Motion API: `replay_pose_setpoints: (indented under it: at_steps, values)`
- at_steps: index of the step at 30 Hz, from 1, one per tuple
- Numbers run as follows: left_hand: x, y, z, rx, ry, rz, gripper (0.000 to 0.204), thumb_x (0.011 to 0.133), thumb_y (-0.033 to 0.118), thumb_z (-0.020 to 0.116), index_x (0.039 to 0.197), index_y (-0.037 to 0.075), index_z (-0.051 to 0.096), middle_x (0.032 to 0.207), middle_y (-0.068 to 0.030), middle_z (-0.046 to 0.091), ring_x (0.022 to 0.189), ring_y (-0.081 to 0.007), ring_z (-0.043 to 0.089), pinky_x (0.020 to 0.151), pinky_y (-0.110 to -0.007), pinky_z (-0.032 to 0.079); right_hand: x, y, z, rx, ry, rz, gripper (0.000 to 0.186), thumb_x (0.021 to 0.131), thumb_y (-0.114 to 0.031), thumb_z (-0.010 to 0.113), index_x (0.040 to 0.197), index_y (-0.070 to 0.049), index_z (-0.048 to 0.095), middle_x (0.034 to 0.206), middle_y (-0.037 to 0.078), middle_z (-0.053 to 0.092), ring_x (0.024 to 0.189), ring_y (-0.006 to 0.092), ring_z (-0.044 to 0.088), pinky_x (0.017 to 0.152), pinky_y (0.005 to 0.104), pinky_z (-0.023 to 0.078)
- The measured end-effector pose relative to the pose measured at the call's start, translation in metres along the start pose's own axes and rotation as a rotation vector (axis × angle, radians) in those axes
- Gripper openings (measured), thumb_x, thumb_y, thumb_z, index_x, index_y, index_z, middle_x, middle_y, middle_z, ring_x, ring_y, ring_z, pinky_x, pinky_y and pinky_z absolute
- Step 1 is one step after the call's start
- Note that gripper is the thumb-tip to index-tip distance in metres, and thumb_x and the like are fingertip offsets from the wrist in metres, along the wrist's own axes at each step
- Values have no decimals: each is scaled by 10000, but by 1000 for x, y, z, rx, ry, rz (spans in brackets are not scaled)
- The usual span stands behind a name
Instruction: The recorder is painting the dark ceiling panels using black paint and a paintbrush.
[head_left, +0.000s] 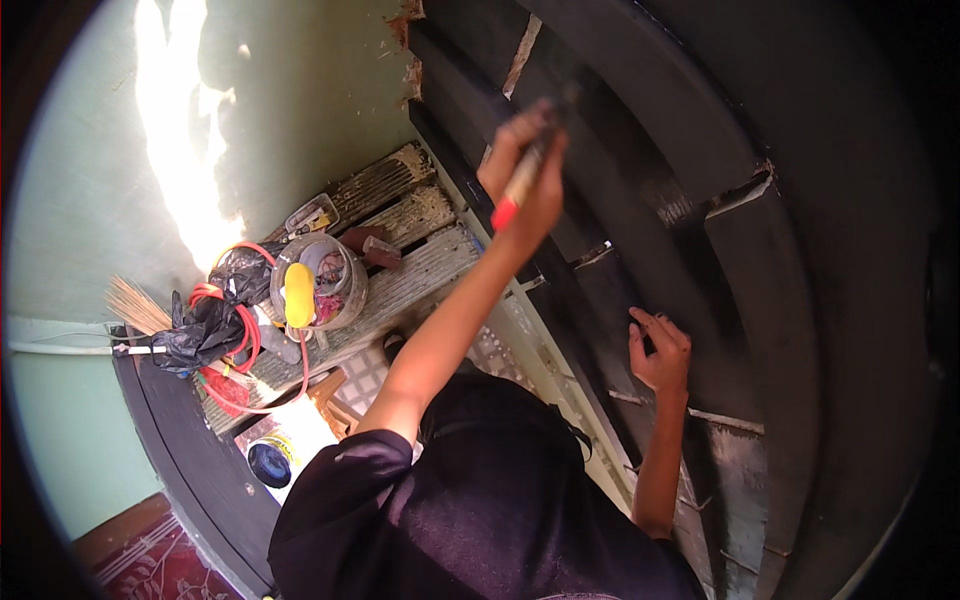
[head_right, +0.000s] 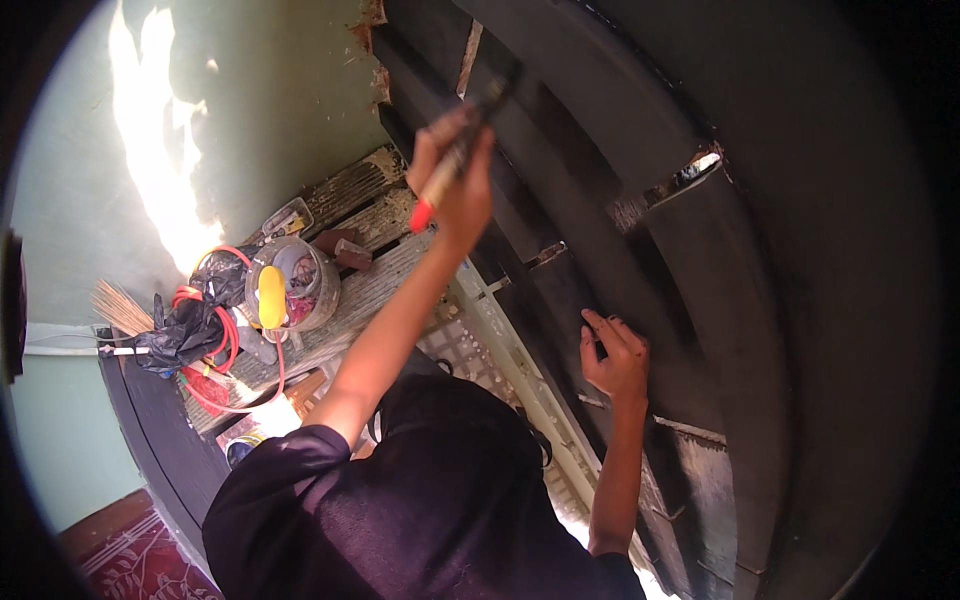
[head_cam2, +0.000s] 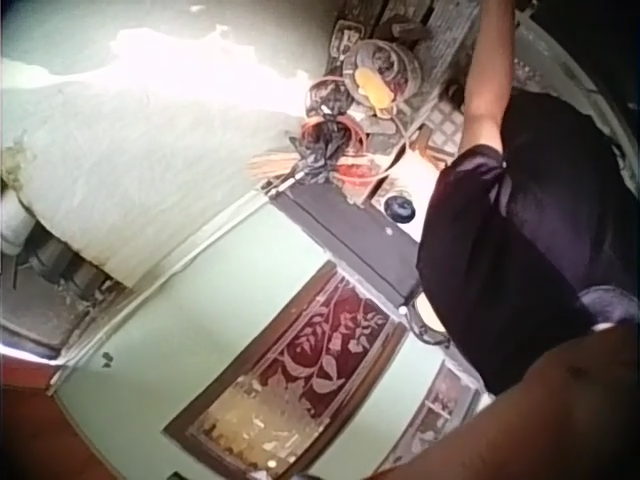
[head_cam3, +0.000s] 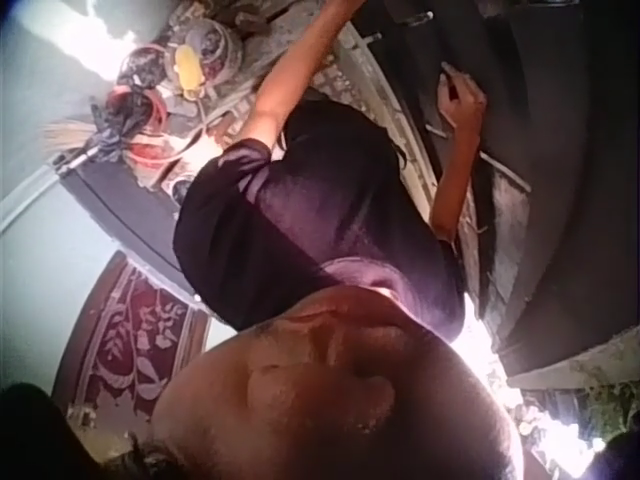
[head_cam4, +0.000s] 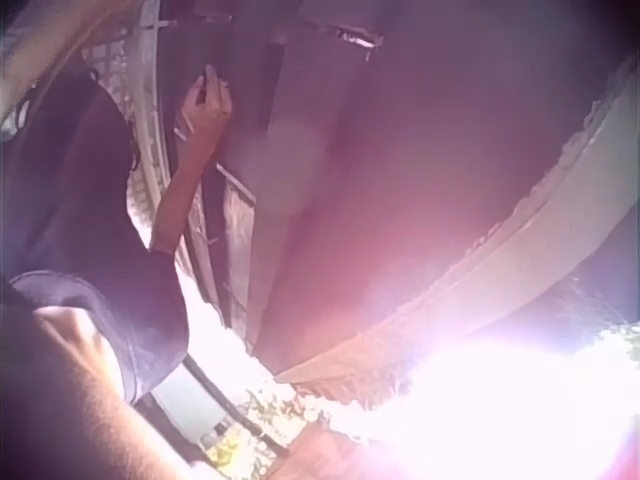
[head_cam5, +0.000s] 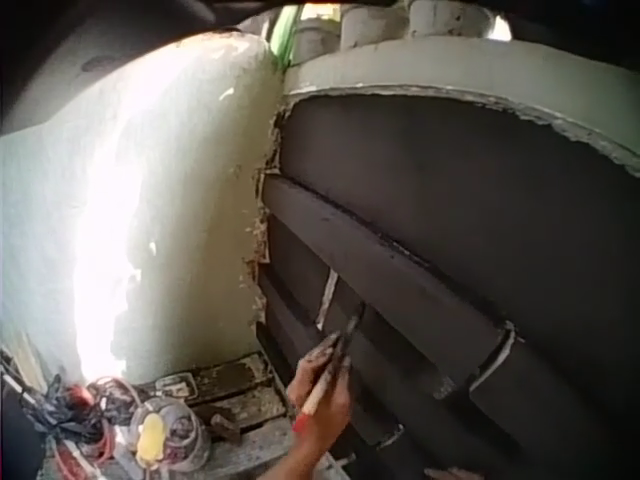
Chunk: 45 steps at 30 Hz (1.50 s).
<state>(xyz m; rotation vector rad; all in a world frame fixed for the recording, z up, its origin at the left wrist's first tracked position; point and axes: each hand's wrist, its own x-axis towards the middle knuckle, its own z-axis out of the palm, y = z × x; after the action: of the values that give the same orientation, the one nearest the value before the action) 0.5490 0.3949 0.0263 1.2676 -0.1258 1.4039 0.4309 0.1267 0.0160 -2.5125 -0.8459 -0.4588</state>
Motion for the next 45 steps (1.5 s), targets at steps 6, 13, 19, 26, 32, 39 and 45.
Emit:
replay_pose_setpoints:
  at_steps: [6,13,19,26,32,39,45]
  values:
    - [25,-46,7,72,124,-115,183,832,-48,713,974,-32,599,1021,-177,713,914,-204,696,810,-306,539,2,-3,2,25,-60,28,223,808,-50,679,1025,-44,730,818,136,684,695,306,663,624,371,541]
    - [-51,16,-2,-123,-128,-60,175,821,-69,696,961,-23,601,1053,-179,709,881,-227,706,770,-309,543,-3,2,1,6,-15,9,235,805,-53,683,1037,-45,722,811,131,677,685,310,656,619,375,537]
    - [-8,-11,9,23,44,-199,196,825,-59,717,965,-28,584,1069,-184,702,884,-195,677,772,-300,541,2,-1,3,0,-10,-7,241,804,-57,685,1043,-58,720,801,118,671,683,303,654,617,372,536]
    - [-127,84,22,-150,-374,-4,210,758,-12,760,903,-24,608,1123,-230,675,994,-364,702,743,-364,599,-8,11,4,-25,-83,-6,248,798,-74,680,1042,-48,712,822,131,682,713,316,664,641,389,551]
    - [-103,86,-14,-119,-443,167,204,776,-20,730,952,-37,629,1085,-241,685,968,-354,708,720,-350,587,-22,-8,-3,67,-132,105,232,794,-72,684,1021,-46,724,861,133,699,755,327,676,675,391,559]
    - [-106,106,13,-158,-458,-49,199,798,-51,748,931,-12,604,1105,-211,685,912,-313,704,725,-315,570,-58,-50,6,144,130,236,159,778,-17,670,928,-13,724,759,122,670,634,275,641,601,344,514]
    - [-134,155,-3,-396,-784,-120,238,756,-54,778,921,-27,609,1101,-217,687,982,-326,700,764,-347,588,-83,-81,10,75,633,389,235,759,13,648,985,34,708,703,102,608,571,200,537,496,299,376]
